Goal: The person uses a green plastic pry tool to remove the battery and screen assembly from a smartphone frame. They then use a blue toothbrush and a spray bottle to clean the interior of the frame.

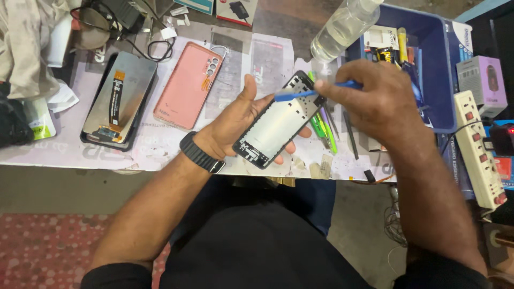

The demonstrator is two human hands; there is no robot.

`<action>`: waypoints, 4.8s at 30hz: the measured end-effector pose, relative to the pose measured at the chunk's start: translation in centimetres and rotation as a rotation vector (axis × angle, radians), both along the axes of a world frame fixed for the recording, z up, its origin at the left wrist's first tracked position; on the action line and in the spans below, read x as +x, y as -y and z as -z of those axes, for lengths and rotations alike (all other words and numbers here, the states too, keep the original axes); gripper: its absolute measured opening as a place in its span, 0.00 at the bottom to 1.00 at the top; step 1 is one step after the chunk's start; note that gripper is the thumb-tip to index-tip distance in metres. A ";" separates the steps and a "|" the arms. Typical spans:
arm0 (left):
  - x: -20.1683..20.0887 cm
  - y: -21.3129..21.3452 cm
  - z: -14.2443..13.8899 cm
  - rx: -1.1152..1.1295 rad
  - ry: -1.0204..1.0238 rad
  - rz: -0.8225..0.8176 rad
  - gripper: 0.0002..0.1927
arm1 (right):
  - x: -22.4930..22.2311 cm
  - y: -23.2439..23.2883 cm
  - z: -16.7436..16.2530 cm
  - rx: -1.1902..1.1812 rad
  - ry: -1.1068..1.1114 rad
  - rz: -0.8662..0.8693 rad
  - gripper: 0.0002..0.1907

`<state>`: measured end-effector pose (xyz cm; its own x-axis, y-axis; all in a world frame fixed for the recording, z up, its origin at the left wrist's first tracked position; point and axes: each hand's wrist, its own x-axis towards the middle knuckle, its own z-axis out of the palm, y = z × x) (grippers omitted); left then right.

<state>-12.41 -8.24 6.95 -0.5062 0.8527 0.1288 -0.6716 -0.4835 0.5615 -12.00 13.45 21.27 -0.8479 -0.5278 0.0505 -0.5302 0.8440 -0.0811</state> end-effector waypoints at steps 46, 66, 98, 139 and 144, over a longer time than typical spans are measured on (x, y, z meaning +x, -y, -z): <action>2.5 1.6 -3.0 -0.346 -0.065 -0.322 0.32 | 4.0 -2.9 6.5 -0.504 -0.285 -0.016 0.19; 4.4 0.6 -2.9 -0.323 -0.051 -0.279 0.32 | 4.9 -3.2 7.3 -0.564 -0.309 -0.061 0.18; 3.2 1.9 -1.9 -0.267 -0.131 -0.187 0.33 | 6.2 -6.7 5.1 -0.203 -0.307 -0.105 0.12; 2.8 0.3 0.9 -0.128 -0.089 -0.225 0.31 | 8.3 -6.0 8.0 -0.124 -0.227 -0.209 0.07; 2.7 0.6 1.2 -0.122 -0.175 -0.257 0.29 | 9.3 -5.3 7.9 -0.102 -0.256 -0.249 0.17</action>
<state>-9.69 -8.81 5.77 -0.6863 0.7143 0.1371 -0.4246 -0.5465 0.7218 -2.73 18.77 13.35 -0.6470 -0.6979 0.3071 -0.7326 0.6807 0.0035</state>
